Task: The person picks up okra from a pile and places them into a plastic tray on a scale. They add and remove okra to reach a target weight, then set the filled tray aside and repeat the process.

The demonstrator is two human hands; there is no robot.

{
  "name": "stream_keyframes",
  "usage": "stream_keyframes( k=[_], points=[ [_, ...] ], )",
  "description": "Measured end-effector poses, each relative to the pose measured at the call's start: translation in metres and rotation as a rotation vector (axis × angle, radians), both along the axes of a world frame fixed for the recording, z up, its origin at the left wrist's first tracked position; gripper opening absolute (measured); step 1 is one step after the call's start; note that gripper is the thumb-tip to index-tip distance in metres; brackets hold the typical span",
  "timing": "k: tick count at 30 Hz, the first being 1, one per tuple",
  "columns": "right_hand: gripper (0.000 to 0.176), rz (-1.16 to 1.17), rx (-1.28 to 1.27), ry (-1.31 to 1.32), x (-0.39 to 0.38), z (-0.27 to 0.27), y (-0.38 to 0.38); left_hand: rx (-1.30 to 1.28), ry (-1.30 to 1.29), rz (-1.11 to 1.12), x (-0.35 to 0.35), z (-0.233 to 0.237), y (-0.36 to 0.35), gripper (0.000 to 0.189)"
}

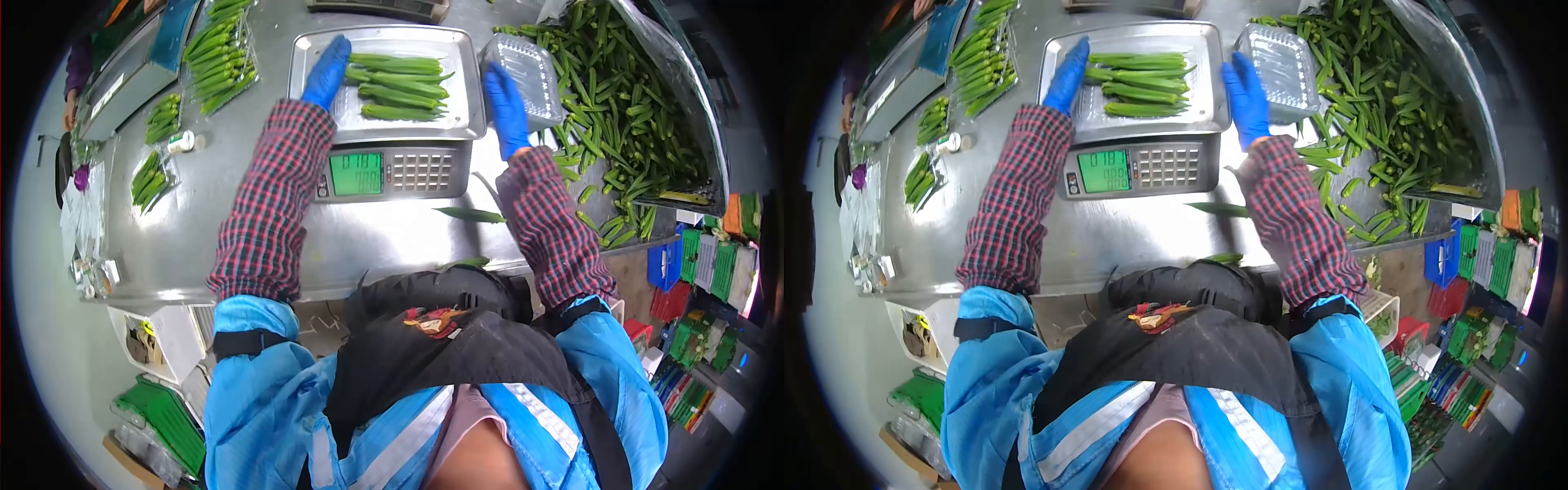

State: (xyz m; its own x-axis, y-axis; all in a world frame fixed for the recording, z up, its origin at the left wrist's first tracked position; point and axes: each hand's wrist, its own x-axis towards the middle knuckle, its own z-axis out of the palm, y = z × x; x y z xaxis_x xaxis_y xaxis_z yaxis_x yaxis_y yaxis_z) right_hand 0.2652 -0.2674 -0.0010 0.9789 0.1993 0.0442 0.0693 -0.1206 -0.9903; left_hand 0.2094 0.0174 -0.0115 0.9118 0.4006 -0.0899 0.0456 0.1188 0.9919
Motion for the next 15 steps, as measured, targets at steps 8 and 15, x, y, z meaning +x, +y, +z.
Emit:
stream_keyframes(
  k=[8,15],
  points=[
    [0.083,0.225,-0.759,-0.362,-0.007,-0.019,0.048,0.964,-0.042,-0.082,-0.029,-0.029,-0.061,0.083],
    [0.068,0.332,-0.768,-0.502,-0.003,-0.009,0.030,1.141,-0.064,-0.272,-0.041,0.001,-0.058,0.061]
  ],
)
